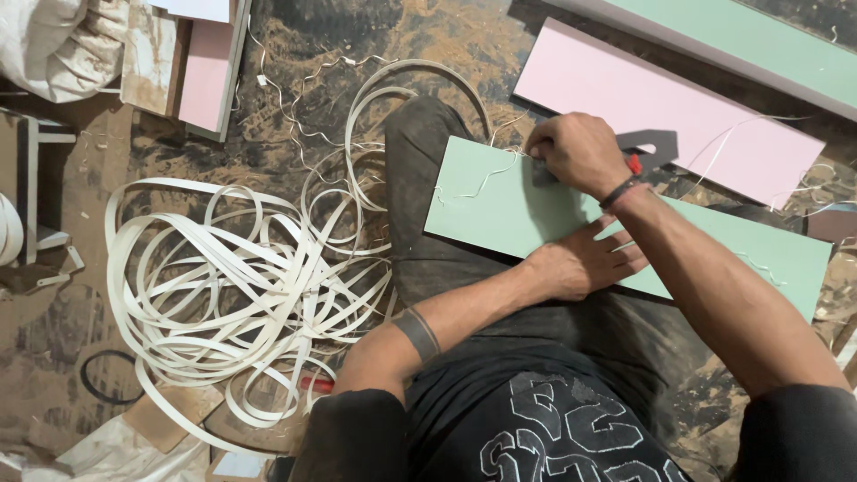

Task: The person sits on the workshop floor and uses a heated edge-banding iron to press white edge tape onto the edges of laminated boards, holding each board steady with the other hand. They then trim the excess tape ends with a utility knife and set finished boards aside.

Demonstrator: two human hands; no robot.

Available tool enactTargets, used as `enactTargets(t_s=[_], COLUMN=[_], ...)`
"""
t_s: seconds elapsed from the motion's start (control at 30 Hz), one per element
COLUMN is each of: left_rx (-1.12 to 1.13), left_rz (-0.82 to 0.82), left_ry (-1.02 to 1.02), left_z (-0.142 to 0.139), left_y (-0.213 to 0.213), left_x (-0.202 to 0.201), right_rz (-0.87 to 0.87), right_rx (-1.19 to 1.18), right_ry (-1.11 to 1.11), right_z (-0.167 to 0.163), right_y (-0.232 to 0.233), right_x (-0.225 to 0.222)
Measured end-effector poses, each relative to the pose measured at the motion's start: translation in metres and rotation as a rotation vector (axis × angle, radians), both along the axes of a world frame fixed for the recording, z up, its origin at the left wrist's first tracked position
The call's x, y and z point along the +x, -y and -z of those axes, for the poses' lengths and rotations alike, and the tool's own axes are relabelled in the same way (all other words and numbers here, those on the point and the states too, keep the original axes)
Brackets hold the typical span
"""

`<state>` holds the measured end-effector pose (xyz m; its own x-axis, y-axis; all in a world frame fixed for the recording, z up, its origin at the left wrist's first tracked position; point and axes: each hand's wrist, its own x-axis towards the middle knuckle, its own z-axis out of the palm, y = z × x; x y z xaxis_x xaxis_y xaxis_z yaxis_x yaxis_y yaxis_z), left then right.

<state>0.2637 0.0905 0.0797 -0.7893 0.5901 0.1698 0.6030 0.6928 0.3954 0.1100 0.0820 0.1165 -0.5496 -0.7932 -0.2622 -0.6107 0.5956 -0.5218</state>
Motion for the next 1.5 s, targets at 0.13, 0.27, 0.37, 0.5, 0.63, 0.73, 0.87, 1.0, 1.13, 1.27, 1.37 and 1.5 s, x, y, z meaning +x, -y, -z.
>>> enactTargets(t_s=[0.13, 0.27, 0.37, 0.5, 0.63, 0.73, 0.87, 1.0, 1.13, 1.27, 1.37, 1.5], left_rx=[-0.006, -0.011, 0.008, 0.069, 0.188, 0.249, 0.274, 0.232, 0.238, 0.213, 0.161, 0.188], left_rz=[0.024, 0.047, 0.057, 0.021, -0.009, -0.029, -0.060, -0.012, -0.013, -0.004, 0.018, -0.056], left_ry=[0.090, 0.202, 0.212, 0.154, 0.044, 0.029, -0.039, 0.047, 0.066, 0.166, 0.183, 0.511], left_z=[-0.009, -0.017, -0.015, -0.004, 0.006, 0.010, 0.012, 0.012, 0.008, 0.003, 0.004, 0.015], left_y=[0.000, 0.002, 0.003, 0.002, -0.001, -0.002, -0.004, -0.005, -0.006, -0.005, -0.006, -0.009], left_x=[-0.006, -0.008, -0.007, -0.005, -0.002, 0.000, 0.001, 0.003, 0.005, 0.006, 0.005, 0.009], right_rz=[-0.052, -0.082, -0.115, -0.143, -0.210, -0.267, -0.341, -0.359, -0.382, -0.354, -0.253, -0.063], right_rx=[-0.042, -0.044, -0.125, -0.151, -0.152, -0.139, -0.187, -0.198, -0.158, -0.229, -0.261, -0.215], right_ry=[-0.063, -0.094, -0.065, -0.095, -0.109, -0.113, -0.189, -0.136, -0.136, -0.127, 0.002, 0.080], right_z=[0.008, 0.012, 0.014, 0.018, 0.018, 0.018, 0.019, 0.018, 0.013, 0.008, 0.009, 0.014], right_y=[0.025, 0.045, 0.060, 0.079, 0.092, 0.097, 0.099, 0.098, 0.094, 0.089, 0.087, 0.084], right_x=[0.002, 0.004, 0.007, 0.012, 0.012, 0.010, 0.008, 0.009, 0.012, 0.016, 0.021, 0.029])
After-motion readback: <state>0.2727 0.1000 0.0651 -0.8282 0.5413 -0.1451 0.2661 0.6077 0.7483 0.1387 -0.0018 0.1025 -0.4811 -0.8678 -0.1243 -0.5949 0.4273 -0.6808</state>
